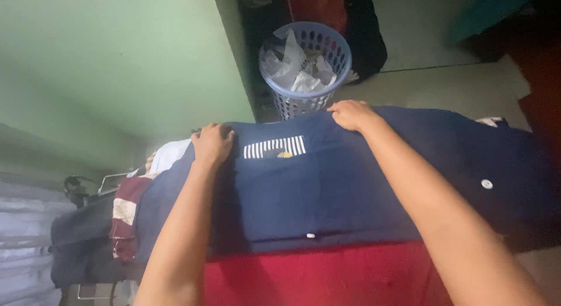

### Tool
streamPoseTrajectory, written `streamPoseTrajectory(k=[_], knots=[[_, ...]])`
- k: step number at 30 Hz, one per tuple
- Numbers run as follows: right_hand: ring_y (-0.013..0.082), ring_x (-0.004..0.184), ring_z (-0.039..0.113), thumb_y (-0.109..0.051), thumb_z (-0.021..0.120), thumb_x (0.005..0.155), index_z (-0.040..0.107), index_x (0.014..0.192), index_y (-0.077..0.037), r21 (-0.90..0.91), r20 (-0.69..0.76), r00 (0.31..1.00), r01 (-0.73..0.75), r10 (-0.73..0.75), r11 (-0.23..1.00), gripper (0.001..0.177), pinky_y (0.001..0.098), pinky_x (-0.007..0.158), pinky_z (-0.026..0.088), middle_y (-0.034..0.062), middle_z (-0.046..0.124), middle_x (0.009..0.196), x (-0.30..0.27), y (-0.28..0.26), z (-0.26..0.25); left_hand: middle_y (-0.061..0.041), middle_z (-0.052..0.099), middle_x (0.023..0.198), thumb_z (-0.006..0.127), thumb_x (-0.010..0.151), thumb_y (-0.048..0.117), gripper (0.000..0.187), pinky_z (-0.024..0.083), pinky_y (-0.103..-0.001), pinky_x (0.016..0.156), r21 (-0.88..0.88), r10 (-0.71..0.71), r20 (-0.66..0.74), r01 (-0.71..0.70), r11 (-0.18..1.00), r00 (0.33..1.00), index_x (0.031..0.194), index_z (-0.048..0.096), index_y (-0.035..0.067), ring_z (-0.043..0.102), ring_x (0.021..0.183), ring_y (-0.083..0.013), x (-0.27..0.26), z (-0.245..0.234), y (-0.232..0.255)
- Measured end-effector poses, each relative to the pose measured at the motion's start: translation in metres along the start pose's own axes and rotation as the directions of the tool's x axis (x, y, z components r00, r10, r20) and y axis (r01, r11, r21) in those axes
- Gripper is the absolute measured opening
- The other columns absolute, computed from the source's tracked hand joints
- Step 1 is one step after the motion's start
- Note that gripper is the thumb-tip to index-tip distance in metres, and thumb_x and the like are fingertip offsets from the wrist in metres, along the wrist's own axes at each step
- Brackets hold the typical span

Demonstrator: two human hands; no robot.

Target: Fold a blue button-down shirt on top of a pile of other clothes.

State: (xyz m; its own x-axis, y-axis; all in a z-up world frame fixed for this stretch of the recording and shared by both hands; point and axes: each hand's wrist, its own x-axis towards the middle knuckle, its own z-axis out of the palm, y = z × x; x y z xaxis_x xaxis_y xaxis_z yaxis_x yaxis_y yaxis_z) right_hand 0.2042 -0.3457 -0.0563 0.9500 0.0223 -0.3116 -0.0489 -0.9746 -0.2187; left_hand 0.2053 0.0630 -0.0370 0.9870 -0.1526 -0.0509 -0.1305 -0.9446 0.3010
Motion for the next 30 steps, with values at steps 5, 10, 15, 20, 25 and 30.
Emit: streamPoseTrajectory(k=[5, 10, 15, 20, 25, 30], knots=[[0.0321, 0.122, 0.065, -0.029, 0.063, 0.084, 0.078, 0.119, -0.019, 0.203, 0.034, 0.999, 0.026, -0.033, 0.979, 0.039, 0.045, 0.107, 0.05, 0.0108, 0.072, 0.127, 0.035, 0.005, 0.005, -0.007, 0.071, 0.125, 0.061, 0.098, 0.039, 0.035, 0.034, -0.056, 0.107, -0.004, -0.001, -0.017, 0.001, 1.0, 1.0, 0.122, 0.074, 0.018, 0.062, 0.122, -0.0297, 0.041, 0.033, -0.024], [0.033, 0.113, 0.068, -0.03, 0.078, 0.066, 0.077, 0.107, -0.017, 0.143, 0.018, 0.998, 0.058, -0.061, 0.988, 0.043, 0.0451, 0.097, 0.053, 0.0119, 0.073, 0.116, 0.039, 0.005, -0.014, -0.008, 0.073, 0.115, 0.07, 0.091, 0.041, 0.044, 0.027, -0.055, 0.112, -0.089, 0.1, 0.033, -0.096, 0.991, 0.994, 0.129, 0.069, 0.019, 0.061, 0.119, -0.0296, 0.051, 0.04, -0.027], [0.0311, 0.112, 0.066, -0.035, 0.068, 0.078, 0.071, 0.09, -0.013, -0.048, 0.016, 0.99, 0.142, -0.141, 0.989, 0.025, 0.0503, 0.102, 0.046, 0.009, 0.077, 0.101, 0.028, 0.013, -0.029, -0.001, 0.067, 0.121, 0.08, 0.076, 0.024, 0.021, 0.031, -0.051, 0.112, -0.053, 0.204, -0.097, -0.21, 0.976, 0.974, 0.097, 0.08, 0.023, 0.054, 0.124, -0.0279, 0.04, 0.015, -0.01], [0.0372, 0.12, 0.057, -0.031, 0.061, 0.081, 0.076, 0.103, -0.025, 0.03, 0.081, 0.99, -0.115, 0.112, 0.993, 0.027, 0.0561, 0.105, 0.043, 0.0089, 0.068, 0.116, 0.037, 0.031, -0.026, -0.002, 0.068, 0.12, 0.083, 0.073, 0.023, 0.016, 0.032, -0.051, 0.103, -0.092, 0.297, -0.348, -0.347, 0.933, 0.889, 0.087, 0.077, 0.02, 0.053, 0.121, -0.03, 0.032, -0.016, -0.004], [0.027, 0.136, 0.053, -0.03, 0.052, 0.095, 0.083, 0.108, -0.03, -0.311, 0.063, 0.996, 0.073, -0.056, 0.948, 0.033, 0.0516, 0.123, 0.03, 0.003, 0.073, 0.127, 0.047, 0.054, -0.018, 0.004, 0.075, 0.098, 0.081, 0.084, 0.019, 0.006, 0.032, -0.049, 0.101, -0.079, 0.342, -0.392, -0.401, 0.913, 0.854, 0.088, 0.077, 0.02, 0.058, 0.115, -0.0249, 0.032, -0.046, -0.005], [0.0211, 0.139, 0.049, -0.012, 0.064, 0.083, 0.078, 0.121, -0.035, -0.496, 0.02, 1.0, -0.006, 0.019, 0.868, 0.046, 0.0534, 0.129, 0.01, 0.0007, 0.071, 0.131, 0.043, 0.085, -0.028, 0.001, 0.074, 0.097, 0.08, 0.086, 0.022, 0.009, 0.034, -0.046, 0.1, -0.058, 0.404, -0.466, -0.483, 0.874, 0.787, 0.091, 0.074, 0.017, 0.061, 0.107, -0.0238, 0.021, -0.079, 0.001]])
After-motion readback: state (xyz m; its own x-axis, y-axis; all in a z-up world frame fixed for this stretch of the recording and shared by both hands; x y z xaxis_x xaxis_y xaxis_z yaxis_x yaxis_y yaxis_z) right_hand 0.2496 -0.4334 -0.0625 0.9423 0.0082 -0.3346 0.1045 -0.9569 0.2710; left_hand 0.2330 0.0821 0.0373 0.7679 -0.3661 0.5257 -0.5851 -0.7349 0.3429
